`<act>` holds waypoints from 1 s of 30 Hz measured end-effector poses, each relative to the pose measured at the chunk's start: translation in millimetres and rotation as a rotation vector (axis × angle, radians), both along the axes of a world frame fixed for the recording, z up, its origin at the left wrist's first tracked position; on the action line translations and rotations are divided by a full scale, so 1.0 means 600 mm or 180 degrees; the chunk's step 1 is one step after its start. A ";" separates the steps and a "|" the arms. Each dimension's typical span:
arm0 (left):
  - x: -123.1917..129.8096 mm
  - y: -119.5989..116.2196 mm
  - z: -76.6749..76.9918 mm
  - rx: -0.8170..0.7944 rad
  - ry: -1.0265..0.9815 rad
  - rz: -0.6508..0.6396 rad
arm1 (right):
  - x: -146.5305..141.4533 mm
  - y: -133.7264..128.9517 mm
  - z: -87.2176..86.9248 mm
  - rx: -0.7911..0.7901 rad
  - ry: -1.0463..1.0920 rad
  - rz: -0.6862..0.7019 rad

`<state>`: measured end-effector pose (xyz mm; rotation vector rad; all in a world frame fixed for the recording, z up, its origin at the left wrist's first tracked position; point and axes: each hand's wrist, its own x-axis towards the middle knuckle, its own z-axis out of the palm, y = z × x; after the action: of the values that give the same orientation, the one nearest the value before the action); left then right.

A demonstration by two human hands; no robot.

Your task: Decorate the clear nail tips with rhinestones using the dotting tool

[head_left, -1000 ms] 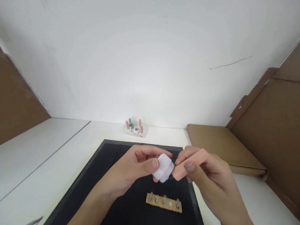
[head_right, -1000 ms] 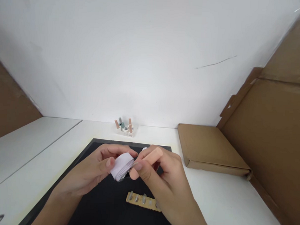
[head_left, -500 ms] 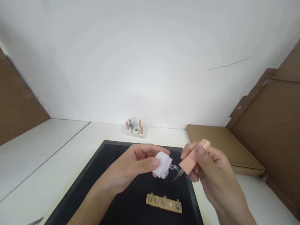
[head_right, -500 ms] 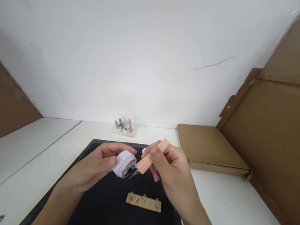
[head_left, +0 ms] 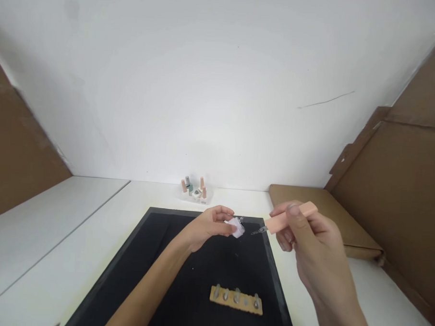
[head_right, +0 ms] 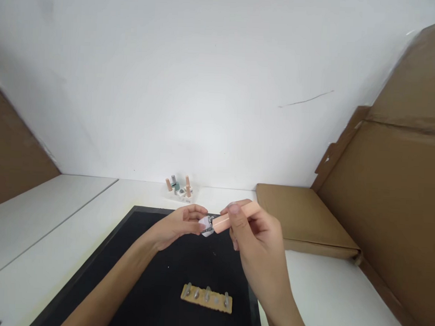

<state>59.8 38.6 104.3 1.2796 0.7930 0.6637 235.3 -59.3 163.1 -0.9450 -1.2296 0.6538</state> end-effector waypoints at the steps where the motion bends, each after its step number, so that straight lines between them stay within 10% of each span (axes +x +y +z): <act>1: 0.005 0.005 -0.014 0.0059 0.0078 -0.0010 | 0.001 0.001 -0.001 0.0002 0.0002 -0.0033; 9: 0.045 0.029 -0.135 0.0894 0.0878 -0.0184 | 0.003 0.001 0.005 0.0117 0.0107 -0.0167; 14: 0.050 0.023 -0.159 0.1435 0.1271 -0.0403 | 0.002 -0.001 0.008 0.0176 0.0113 -0.0220; 30: -0.104 0.063 -0.025 0.1677 0.3336 -0.0639 | 0.006 -0.004 0.002 0.0112 -0.0001 -0.0119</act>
<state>-2.4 76.6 89.2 2.2043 1.3466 -0.0357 239.2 -61.7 164.2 -0.9366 -1.2175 0.6007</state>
